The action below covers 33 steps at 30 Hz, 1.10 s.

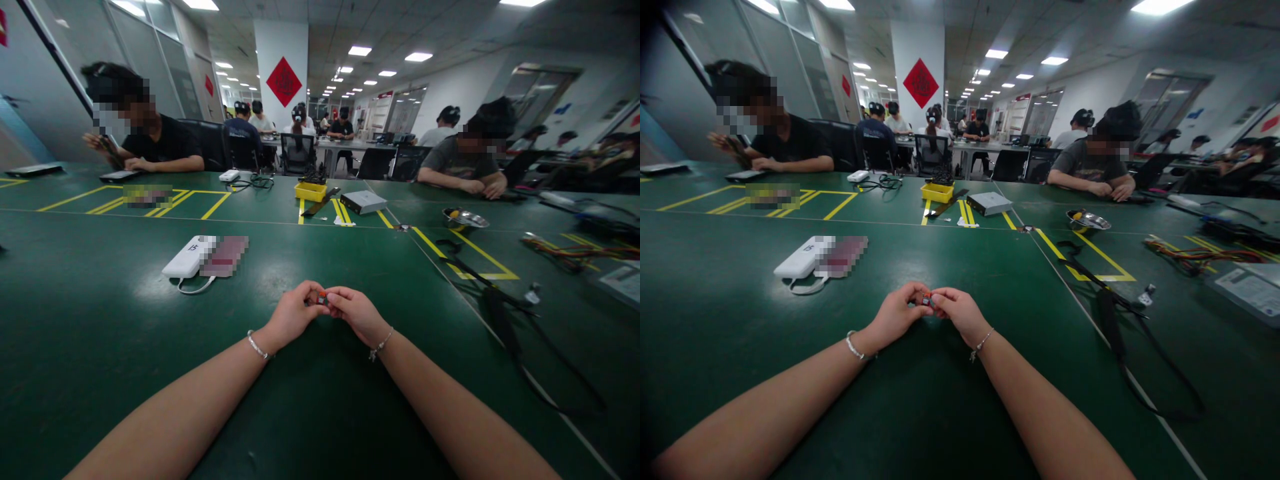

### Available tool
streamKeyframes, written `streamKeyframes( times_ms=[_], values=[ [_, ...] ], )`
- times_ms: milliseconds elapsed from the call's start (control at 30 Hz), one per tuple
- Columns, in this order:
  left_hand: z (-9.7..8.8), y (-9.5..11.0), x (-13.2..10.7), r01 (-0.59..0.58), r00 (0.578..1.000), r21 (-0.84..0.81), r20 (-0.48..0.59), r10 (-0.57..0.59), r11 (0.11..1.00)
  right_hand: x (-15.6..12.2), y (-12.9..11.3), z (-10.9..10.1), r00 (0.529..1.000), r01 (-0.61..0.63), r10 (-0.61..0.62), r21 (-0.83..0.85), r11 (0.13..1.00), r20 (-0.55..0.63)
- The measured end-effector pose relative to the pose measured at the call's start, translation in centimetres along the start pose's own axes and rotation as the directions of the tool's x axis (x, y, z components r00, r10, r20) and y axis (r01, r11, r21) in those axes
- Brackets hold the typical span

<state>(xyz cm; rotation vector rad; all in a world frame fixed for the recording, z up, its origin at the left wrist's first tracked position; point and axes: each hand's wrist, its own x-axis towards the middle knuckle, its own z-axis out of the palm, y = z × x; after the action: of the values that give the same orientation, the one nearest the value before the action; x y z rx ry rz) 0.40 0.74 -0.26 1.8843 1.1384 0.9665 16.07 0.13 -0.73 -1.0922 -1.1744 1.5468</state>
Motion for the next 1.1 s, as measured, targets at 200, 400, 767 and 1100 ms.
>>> streamKeyframes(
  times_ms=[200, 400, 767, 1100],
  values=[
    [0.06, -0.2, -0.01, 0.005, 1.0, -0.021, 0.007, -0.004, 1.0, -0.03, 0.03, -0.01, 1.0, -0.001, 0.001, -0.003, 1.0, 0.0],
    [0.08, -0.45, -0.04, -0.013, 1.0, -0.019, 0.008, 0.013, 1.0, -0.01, 0.08, -0.05, 1.0, 0.003, -0.003, -0.012, 1.0, 0.002],
    [0.11, -0.07, -0.06, -0.001, 1.0, -0.026, 0.006, 0.001, 1.0, -0.03, 0.06, -0.05, 1.0, -0.006, 0.006, -0.018, 1.0, 0.009],
    [-0.14, 0.13, -0.1, -0.028, 1.0, 0.044, -0.004, 0.028, 0.999, -0.15, -0.18, 0.09, 1.0, -0.016, 0.017, -0.042, 0.999, 0.012]
  ],
)
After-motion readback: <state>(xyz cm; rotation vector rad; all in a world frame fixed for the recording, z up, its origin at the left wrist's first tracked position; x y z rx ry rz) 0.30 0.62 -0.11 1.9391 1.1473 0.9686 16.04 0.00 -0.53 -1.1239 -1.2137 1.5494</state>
